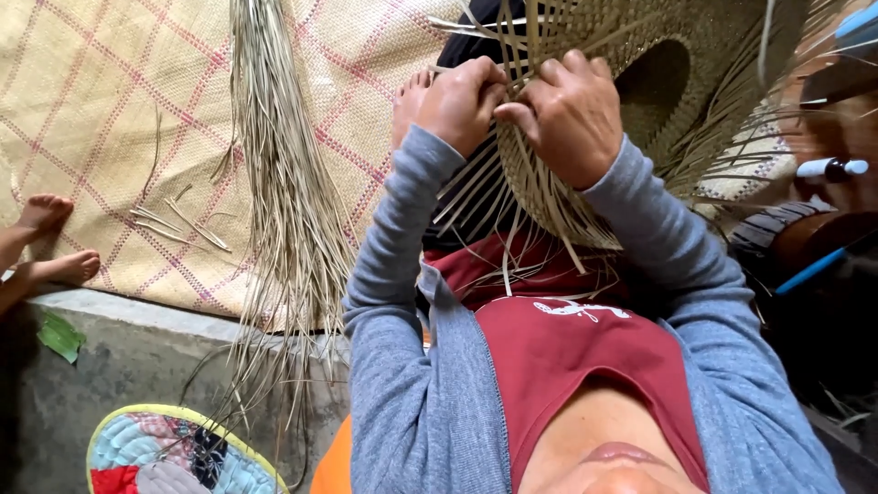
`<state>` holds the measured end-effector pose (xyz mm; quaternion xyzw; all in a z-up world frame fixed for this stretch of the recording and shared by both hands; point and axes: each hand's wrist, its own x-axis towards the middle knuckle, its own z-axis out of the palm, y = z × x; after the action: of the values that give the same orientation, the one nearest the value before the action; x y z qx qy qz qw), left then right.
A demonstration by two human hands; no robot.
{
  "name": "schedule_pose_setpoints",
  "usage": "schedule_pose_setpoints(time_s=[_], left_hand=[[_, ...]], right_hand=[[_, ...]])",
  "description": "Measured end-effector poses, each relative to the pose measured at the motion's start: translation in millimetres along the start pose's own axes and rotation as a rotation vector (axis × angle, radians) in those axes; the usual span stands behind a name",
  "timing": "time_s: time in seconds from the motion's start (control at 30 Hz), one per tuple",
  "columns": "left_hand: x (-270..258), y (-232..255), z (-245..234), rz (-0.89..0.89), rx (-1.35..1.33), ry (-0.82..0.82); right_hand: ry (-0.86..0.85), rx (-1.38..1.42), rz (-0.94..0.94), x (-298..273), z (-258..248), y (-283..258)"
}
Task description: A person is weaving a straw hat by hand, tucking and pulling individual straw strands into the brim structure.
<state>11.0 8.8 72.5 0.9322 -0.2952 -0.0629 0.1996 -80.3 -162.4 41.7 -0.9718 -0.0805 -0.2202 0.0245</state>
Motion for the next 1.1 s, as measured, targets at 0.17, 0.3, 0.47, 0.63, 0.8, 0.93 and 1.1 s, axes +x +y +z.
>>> schedule_pose_setpoints(time_s=[0.17,0.3,0.47,0.63,0.8,0.93,1.1], left_hand=[[-1.5,-23.1,33.6,0.135,-0.37,0.088],[6.9,-37.7,60.7,0.185,-0.54,0.124],[3.1,-37.3,59.8,0.167,-0.578,0.126],[-0.2,-30.6,52.3,0.154,-0.643,0.12],[0.7,-27.3,61.0,0.075,-0.638,0.254],[0.9,-26.1,67.4,0.073,-0.659,0.279],[-3.7,-15.7,56.7,0.034,-0.77,0.236]], right_hand=[[-0.112,0.172,0.094,3.3,2.2,-3.6],[-0.142,0.444,0.099,6.5,0.2,-0.3],[-0.063,0.418,0.063,11.4,-15.0,4.5],[0.053,0.379,0.089,17.7,-23.6,7.0],[0.164,-0.051,0.13,6.9,20.1,37.2],[0.412,-0.348,0.187,18.9,-18.0,24.9],[0.241,-0.038,-0.172,10.4,8.8,30.3]])
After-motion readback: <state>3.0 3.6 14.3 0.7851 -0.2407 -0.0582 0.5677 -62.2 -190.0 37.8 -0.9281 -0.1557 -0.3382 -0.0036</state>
